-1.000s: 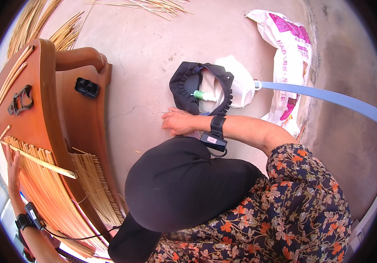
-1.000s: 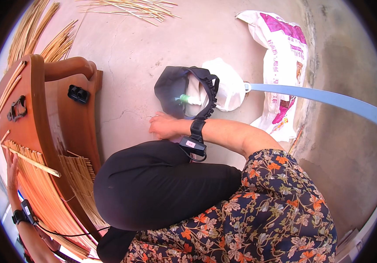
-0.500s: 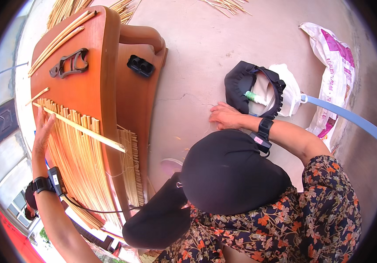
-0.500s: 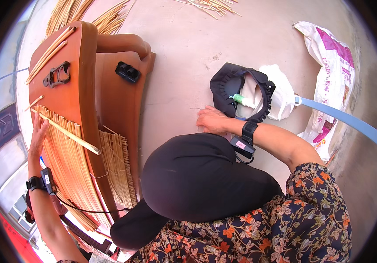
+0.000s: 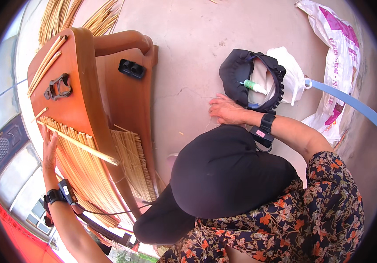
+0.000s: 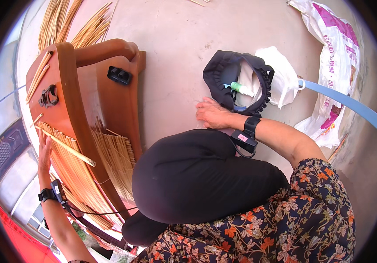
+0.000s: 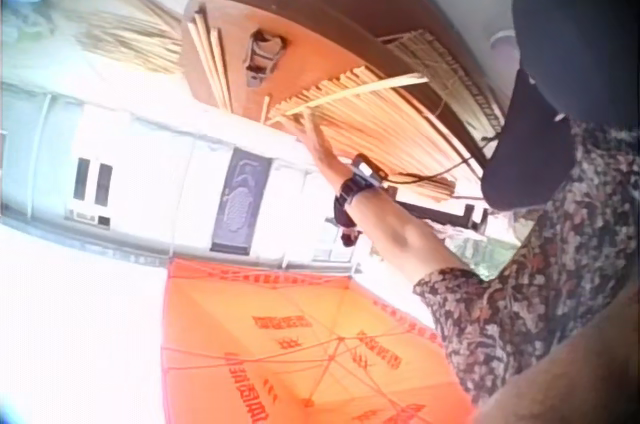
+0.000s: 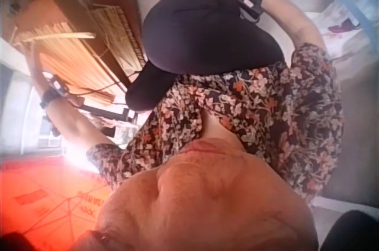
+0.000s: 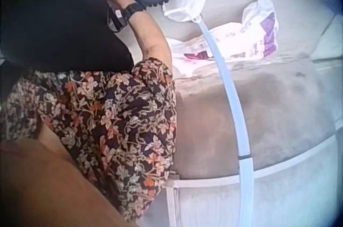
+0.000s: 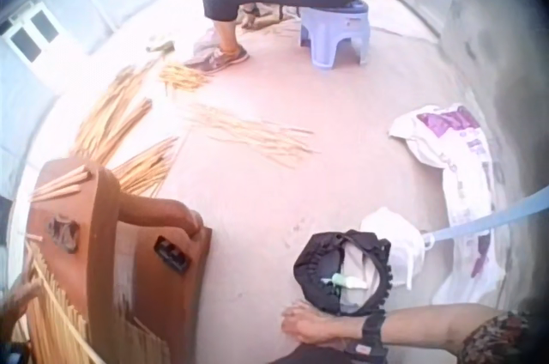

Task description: The person assembles a mat by hand-threading a long string through a series of wooden sticks aligned on a table, occasionally bending down to pick up more sticks or materials from the floor.

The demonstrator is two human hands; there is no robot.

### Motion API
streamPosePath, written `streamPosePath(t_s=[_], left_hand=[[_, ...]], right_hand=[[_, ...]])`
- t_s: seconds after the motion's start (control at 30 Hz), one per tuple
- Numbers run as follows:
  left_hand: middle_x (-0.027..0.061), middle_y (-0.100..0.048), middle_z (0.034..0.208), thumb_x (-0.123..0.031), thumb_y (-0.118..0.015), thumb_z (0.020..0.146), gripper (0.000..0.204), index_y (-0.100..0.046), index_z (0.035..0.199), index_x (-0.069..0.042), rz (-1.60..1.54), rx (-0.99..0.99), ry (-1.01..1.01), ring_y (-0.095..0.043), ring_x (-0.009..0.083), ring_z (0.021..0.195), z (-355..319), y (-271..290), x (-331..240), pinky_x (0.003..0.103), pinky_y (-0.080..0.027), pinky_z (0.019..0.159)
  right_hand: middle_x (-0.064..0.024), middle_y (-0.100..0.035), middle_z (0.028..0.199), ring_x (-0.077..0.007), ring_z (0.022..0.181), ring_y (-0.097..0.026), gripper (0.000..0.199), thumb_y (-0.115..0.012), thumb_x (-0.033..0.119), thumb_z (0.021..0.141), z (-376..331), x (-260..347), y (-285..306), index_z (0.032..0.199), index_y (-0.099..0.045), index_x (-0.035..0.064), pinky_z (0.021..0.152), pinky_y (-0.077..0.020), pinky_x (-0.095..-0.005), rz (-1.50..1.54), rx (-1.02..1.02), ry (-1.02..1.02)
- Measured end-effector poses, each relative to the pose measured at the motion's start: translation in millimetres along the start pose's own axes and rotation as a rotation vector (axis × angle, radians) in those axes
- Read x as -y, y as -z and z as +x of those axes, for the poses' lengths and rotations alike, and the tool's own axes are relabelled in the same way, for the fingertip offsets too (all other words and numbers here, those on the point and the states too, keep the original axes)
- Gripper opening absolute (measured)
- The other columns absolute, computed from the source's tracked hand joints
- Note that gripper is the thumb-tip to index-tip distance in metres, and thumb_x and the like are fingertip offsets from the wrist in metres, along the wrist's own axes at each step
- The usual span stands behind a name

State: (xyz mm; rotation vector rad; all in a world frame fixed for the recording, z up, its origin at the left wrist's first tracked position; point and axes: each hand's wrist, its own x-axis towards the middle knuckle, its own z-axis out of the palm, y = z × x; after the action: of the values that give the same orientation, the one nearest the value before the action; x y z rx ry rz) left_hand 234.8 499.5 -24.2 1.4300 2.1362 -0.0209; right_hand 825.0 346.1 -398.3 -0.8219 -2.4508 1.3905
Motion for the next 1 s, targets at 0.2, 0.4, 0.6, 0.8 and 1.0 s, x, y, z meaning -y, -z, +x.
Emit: streamPosePath(t_s=[0.2, 0.4, 0.6, 0.8, 1.0], left_hand=[[0.0152, -0.009, 0.166, -0.052, -0.058, 0.094, 0.094, -0.004, 0.160, -0.013, 0.010, 0.011, -0.006, -0.011, 0.0290, 0.153, -18.3, 0.2, -18.4, 0.043, -0.018, 0.120], [0.0140, -0.012, 0.165, -0.046, -0.065, 0.092, 0.096, -0.011, 0.160, -0.007, 0.002, -0.037, -0.075, -0.012, 0.0269, 0.153, -22.7, -13.5, -56.5, 0.040, -0.016, 0.121], [0.0154, -0.015, 0.165, -0.050, -0.066, 0.090, 0.095, -0.016, 0.159, -0.010, -0.007, -0.116, -0.088, -0.013, 0.0299, 0.152, -95.6, -1.9, -62.7, 0.043, -0.017, 0.121], [0.0138, -0.027, 0.162, -0.052, -0.064, 0.089, 0.085, -0.030, 0.156, -0.011, 0.104, -0.251, -0.070, -0.020, 0.0283, 0.151, -282.1, 12.9, -21.8, 0.046, -0.020, 0.121], [0.0155, -0.033, 0.159, -0.041, -0.059, 0.097, 0.064, -0.044, 0.149, -0.008, 0.129, -0.361, 0.016, -0.031, 0.0269, 0.147, -431.0, 31.7, 70.9, 0.042, -0.027, 0.118]], right_hand=[[-0.0030, -0.063, 0.119, -0.0273, 0.138, -0.039, 0.031, -0.071, 0.020, 0.079, -1.8, 0.9, 2.0, 0.109, -0.069, 0.0112, 0.121, -0.0166, -0.0529, 0.010, 0.072, 0.006], [-0.0031, -0.063, 0.123, -0.0266, 0.139, -0.039, 0.031, -0.069, 0.021, 0.080, -6.5, -0.6, 0.9, 0.110, -0.070, 0.0108, 0.121, -0.0165, -0.0523, 0.011, 0.104, -0.037], [-0.0051, -0.065, 0.120, -0.0264, 0.138, -0.041, 0.025, -0.063, 0.019, 0.085, -5.7, 13.7, -2.6, 0.107, -0.071, 0.0107, 0.120, -0.0180, -0.0525, 0.023, 0.119, -0.055], [-0.0100, -0.070, 0.113, -0.0246, 0.119, -0.059, 0.027, -0.062, 0.016, 0.092, -35.3, 66.1, 9.9, 0.116, -0.069, 0.0063, 0.108, -0.0398, -0.0372, 0.520, 0.005, 0.060], [-0.0104, -0.068, 0.117, -0.0184, 0.114, -0.059, 0.037, -0.067, 0.018, 0.089, -47.2, 170.6, 107.5, 0.122, -0.064, 0.0024, 0.101, -0.0441, -0.0346, 0.566, 0.191, -0.052]])
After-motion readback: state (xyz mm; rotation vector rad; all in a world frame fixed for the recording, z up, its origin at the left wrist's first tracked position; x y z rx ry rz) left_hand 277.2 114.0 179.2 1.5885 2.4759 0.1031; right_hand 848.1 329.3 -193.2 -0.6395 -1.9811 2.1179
